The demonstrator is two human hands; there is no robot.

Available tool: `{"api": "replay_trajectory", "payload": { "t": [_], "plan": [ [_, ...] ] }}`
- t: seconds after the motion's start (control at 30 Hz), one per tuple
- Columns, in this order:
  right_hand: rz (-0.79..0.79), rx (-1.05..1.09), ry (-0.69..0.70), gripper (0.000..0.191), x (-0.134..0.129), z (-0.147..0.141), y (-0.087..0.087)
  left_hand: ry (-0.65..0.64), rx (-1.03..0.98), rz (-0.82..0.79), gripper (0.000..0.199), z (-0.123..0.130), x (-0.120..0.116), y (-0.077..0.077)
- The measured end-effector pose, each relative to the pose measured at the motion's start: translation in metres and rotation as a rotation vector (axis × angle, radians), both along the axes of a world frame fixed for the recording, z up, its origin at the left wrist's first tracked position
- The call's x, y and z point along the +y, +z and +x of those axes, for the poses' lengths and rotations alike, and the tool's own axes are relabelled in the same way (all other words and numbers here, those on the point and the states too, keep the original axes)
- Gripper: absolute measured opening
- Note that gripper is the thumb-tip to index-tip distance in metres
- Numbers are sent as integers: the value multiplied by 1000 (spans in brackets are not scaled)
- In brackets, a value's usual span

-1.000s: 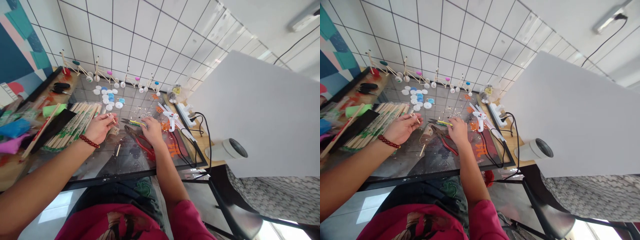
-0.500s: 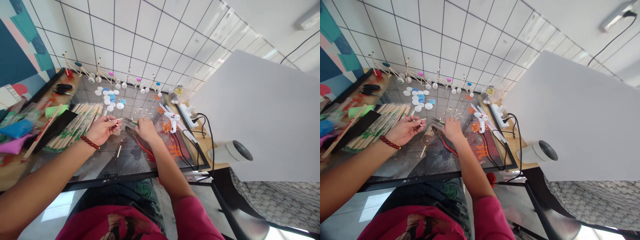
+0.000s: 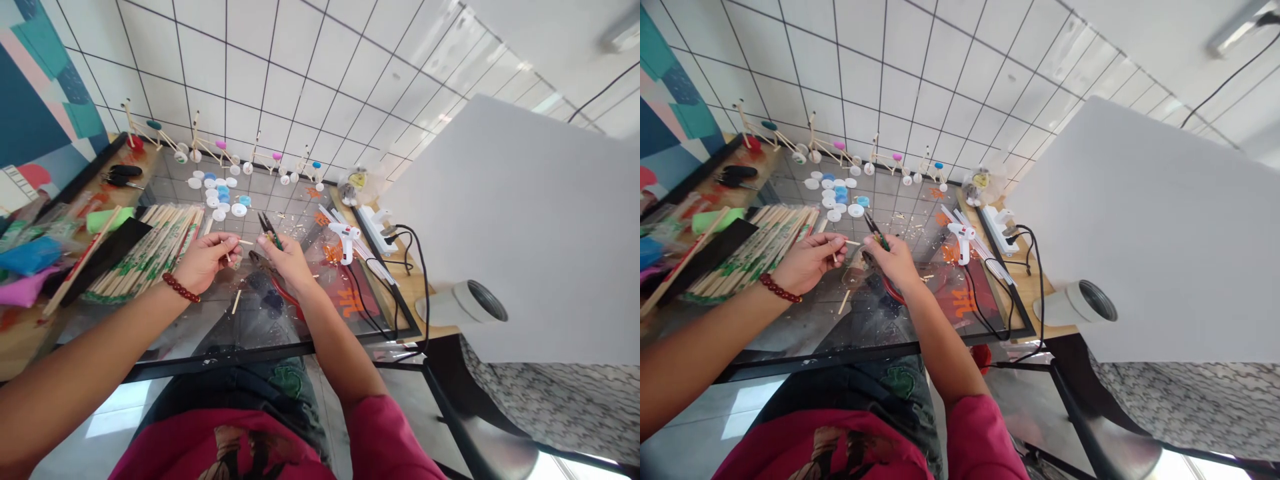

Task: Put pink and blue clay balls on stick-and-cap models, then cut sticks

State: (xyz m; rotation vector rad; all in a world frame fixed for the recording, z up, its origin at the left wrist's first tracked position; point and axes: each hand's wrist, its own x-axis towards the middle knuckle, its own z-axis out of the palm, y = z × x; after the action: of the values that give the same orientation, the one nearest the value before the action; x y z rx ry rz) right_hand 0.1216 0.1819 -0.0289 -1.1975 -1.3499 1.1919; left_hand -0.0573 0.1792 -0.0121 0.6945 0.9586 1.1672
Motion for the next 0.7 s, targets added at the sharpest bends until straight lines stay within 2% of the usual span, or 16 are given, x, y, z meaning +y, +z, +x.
{"api": "replay_trajectory", "payload": {
  "t": [0.1, 0.27, 0.4, 0.57, 0.7],
  "plan": [
    [-13, -25, 46, 37, -4, -10, -2, -44, 1, 51, 20, 2, -2, -3],
    [12, -101, -14, 37, -5, -14, -8, -59, -54, 7, 29, 2, -3, -5],
    [101, -180, -61, 30, -7, -14, -8, -62, -18, 7, 22, 2, -2, -6],
    [259, -316, -96, 24, -10, -13, -4, -106, 154, 76, 19, 1, -4, -9],
    [300, -450, -78, 34, -13, -8, 3, -203, 199, 117, 19, 2, -7, -8]
  ]
}}
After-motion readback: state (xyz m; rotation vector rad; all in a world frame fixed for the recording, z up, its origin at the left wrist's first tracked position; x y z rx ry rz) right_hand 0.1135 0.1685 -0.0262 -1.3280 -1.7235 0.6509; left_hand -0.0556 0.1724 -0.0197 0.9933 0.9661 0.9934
